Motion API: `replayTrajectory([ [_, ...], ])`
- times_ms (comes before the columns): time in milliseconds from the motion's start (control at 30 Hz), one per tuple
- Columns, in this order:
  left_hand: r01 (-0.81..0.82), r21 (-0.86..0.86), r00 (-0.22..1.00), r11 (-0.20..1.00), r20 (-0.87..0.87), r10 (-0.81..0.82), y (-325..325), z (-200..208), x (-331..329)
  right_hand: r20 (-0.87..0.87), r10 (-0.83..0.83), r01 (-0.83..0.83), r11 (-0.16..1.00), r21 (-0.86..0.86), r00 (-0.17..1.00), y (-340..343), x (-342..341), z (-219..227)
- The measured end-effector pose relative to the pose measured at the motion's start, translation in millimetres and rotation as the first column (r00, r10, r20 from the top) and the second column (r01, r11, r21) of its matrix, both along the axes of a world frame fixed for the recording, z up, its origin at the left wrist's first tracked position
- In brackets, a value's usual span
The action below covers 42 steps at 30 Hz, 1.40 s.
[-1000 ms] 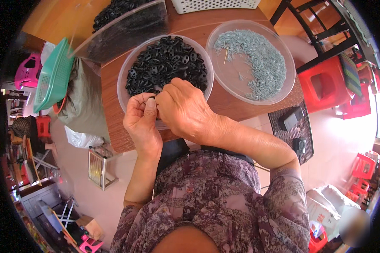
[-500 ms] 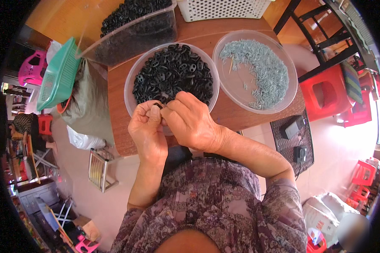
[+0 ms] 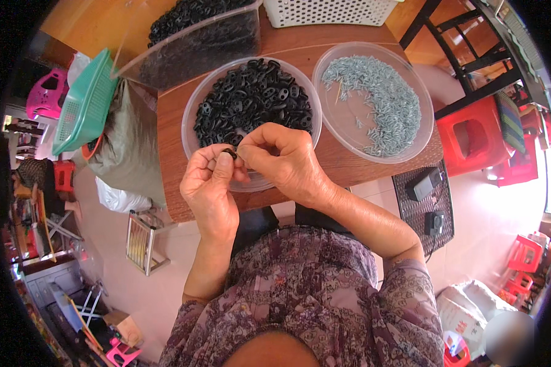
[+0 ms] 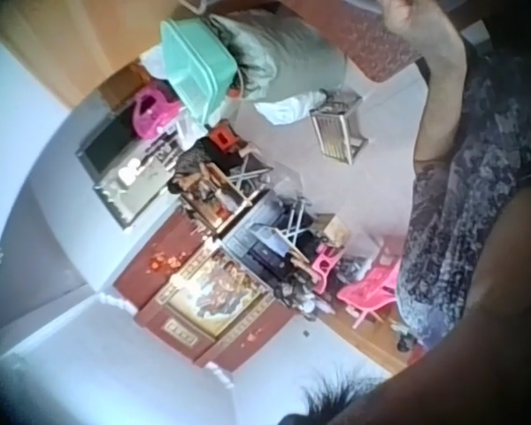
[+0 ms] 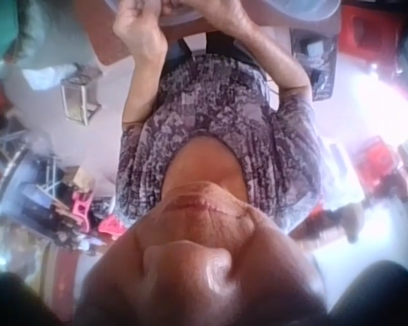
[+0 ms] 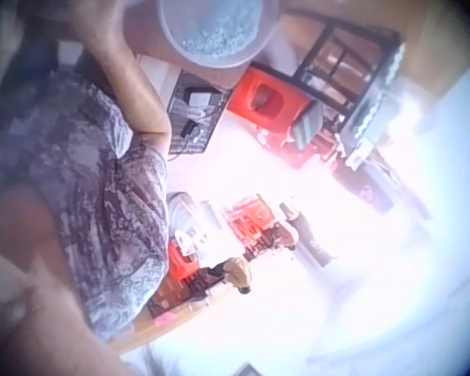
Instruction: The person assembles plastic cord locks by picking springs and plastic stopper parts from trays and inserting the springs into the plastic components by hand.
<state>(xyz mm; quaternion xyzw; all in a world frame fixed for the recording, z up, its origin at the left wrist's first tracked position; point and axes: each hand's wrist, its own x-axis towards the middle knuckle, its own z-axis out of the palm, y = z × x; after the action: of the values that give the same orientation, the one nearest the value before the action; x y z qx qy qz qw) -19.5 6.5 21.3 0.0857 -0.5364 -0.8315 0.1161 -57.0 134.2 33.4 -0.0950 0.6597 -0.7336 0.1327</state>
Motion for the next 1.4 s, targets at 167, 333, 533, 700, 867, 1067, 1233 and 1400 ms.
replayTrajectory([
  [167,0.005,-0.026,1.000,1.000,-0.011,-0.005,-1,-2,1,0.026,0.000,0.001,0.999,-0.036,1.000,-2,1,-2],
  [333,0.001,-0.094,1.000,0.996,-0.010,-0.002,-1,-2,2,0.005,0.007,-0.007,1.000,0.002,1.000,-1,0,-6],
  [533,-0.020,-0.238,1.000,0.971,-0.020,0.015,-1,-2,5,-0.012,0.009,-0.009,0.999,0.038,1.000,-2,0,-6],
  [700,-0.069,-0.323,0.998,0.944,-0.020,0.066,2,0,6,-0.052,-0.021,0.024,0.998,0.056,0.998,-5,3,-10],
  [867,-0.105,-0.348,0.994,0.932,-0.066,0.087,4,-5,8,-0.211,-0.051,0.083,0.986,0.142,0.976,-11,7,-11],
  [1067,-0.092,-0.275,0.996,0.957,-0.025,0.089,1,-5,5,-0.385,-0.050,0.117,0.981,0.152,0.922,-15,3,-18],
  [1233,-0.088,-0.208,0.996,0.974,-0.043,0.081,-1,-6,4,-0.305,0.016,0.028,0.989,0.142,0.952,-13,0,-17],
  [1400,-0.068,-0.279,0.998,0.958,-0.027,0.063,-6,-4,2,-0.357,0.143,-0.030,0.952,0.303,0.923,-12,-9,-13],
])
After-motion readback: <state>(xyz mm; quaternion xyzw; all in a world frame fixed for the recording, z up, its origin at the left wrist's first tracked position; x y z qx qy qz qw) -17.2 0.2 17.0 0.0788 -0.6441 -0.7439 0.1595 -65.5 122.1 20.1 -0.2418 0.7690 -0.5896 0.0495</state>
